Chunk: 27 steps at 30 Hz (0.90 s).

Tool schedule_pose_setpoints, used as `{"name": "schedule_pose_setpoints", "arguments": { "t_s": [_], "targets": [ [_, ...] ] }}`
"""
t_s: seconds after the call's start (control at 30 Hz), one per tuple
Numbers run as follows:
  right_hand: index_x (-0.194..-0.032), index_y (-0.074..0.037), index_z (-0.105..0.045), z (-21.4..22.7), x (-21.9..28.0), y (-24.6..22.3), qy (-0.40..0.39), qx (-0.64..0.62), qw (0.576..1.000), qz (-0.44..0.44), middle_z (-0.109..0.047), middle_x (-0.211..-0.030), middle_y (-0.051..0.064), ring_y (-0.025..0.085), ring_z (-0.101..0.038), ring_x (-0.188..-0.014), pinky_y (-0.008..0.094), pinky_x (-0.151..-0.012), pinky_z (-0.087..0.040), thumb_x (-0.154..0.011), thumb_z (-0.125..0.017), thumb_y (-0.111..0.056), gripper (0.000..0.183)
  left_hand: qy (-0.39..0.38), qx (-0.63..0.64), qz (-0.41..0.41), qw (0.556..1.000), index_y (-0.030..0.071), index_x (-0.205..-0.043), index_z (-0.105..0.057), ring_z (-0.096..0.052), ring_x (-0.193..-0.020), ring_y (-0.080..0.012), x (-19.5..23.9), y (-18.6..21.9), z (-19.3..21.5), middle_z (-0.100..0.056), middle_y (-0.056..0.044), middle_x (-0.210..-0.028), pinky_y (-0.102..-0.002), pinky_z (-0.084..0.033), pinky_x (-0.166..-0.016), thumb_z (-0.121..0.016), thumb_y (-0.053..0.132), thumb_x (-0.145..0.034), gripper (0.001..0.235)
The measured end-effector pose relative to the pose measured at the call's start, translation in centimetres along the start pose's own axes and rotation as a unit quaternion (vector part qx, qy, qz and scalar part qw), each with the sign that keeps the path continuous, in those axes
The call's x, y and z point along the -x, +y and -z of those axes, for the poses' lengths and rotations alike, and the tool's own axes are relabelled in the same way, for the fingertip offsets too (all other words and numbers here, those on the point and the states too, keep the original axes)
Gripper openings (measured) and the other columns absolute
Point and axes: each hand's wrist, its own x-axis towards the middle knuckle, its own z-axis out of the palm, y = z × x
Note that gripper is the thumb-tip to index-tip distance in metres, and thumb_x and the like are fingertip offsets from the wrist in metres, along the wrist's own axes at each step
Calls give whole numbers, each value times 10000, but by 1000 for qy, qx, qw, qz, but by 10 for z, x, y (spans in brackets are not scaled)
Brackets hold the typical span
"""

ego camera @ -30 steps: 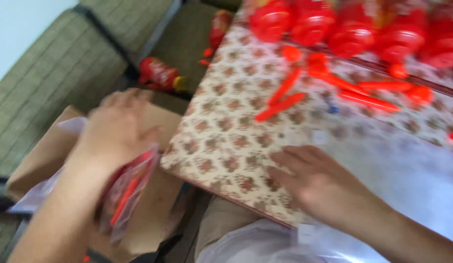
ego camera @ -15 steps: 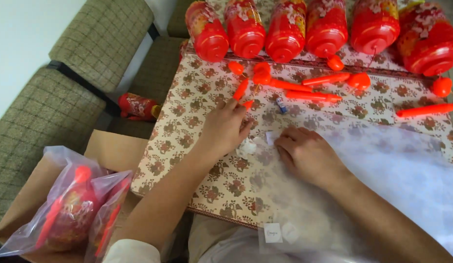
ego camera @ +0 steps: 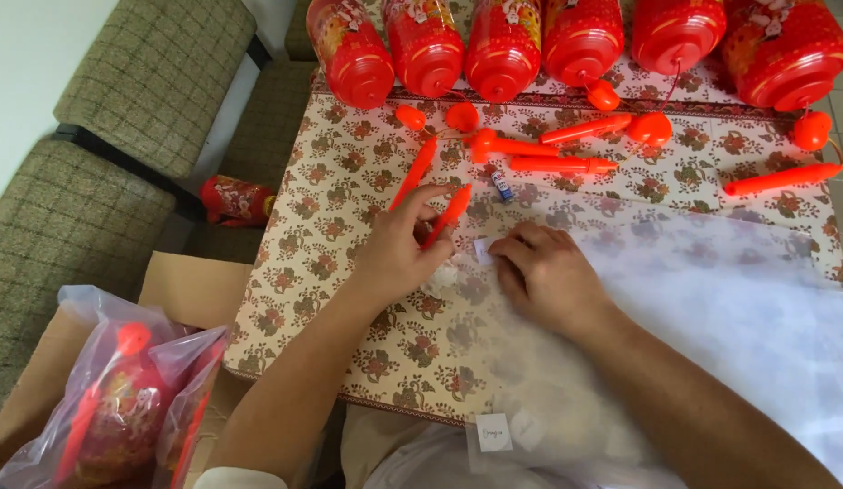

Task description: The person is seen bagging decorative red lanterns and then assembling orange plastic components, likely handles or frames, for the lanterns.

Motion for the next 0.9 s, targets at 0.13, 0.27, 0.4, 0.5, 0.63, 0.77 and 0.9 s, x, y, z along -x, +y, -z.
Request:
{"name": "schedule_pose_setpoints", "arguments": {
  "t_s": [0.13, 0.27, 0.4, 0.5, 0.63, 0.77, 0.9],
  "targets": [
    [-1010, -175, -759, -1, -3, 10, 15, -76, 997, -15, -701, -919, 37, 276, -726, -855, 398, -776, -575, -880, -693, -214, 151, 11, 63, -1, 998, 66, -1274, -569, -712, -618, -259, 4, 1, -15, -752, -158, -942, -332, -566, -511, -701, 78, -857, 438],
    [-1052, -131, -777, 7, -10, 12, 17, -179, 972, -149, -741, -886, 116, 332, -740, -833, 412, -750, -583, -889, -692, -139, 183, 20, 114, -23, 993, 25, -1231, -583, -684, -599, -244, 3, 19, -18, -733, -163, -896, -313, -550, -483, -695, 38, -876, 372],
    [-1067, -193, -787, 15, -20, 12, -30, -213, 938, -271, -772, -875, 75, 251, -756, -795, 392, -744, -583, -939, -657, -258, 194, 27, 136, -49, 989, 26, -1228, -588, -682, -597, -231, -1, 15, -16, -732, -154, -912, -299, -546, -479, -682, 5, -885, 356],
    [-1087, -206, -779, 15, -31, 18, -37, -246, 913, -324, -777, -877, 65, 222, -764, -797, 377, -739, -581, -950, -628, -291, 221, 25, 142, -69, 987, 11, -1232, -586, -678, -590, -240, 0, 20, -15, -731, -167, -913, -301, -544, -475, -696, 12, -896, 354],
    [-1140, -193, -766, 20, -47, 6, -68, -256, 874, -407, -785, -922, 78, 223, -769, -841, 396, -780, -596, -985, -576, -296, 265, 23, 135, -80, 987, -3, -1213, -585, -671, -587, -255, 4, 29, -12, -727, -178, -906, -320, -539, -484, -680, 4, -896, 331],
    [-1229, 37, -657, 29, -64, -7, 20, -452, 753, -478, -708, -991, 234, 302, -768, -795, 424, -675, -662, -1017, -486, -252, 397, 11, 153, -94, 984, 0, -1228, -593, -686, -598, -248, 8, 40, -9, -742, -173, -921, -308, -542, -486, -700, 13, -895, 350],
    [-1021, -14, -583, 57, -75, -39, 66, -599, 625, -497, -563, -739, 47, 160, -656, -610, 316, -555, -607, -1062, -446, -361, 375, 5, 187, -83, 979, -1, -1231, -593, -681, -593, -252, 23, 54, -11, -742, -181, -920, -318, -547, -492, -713, 30, -893, 360]
  ]
}}
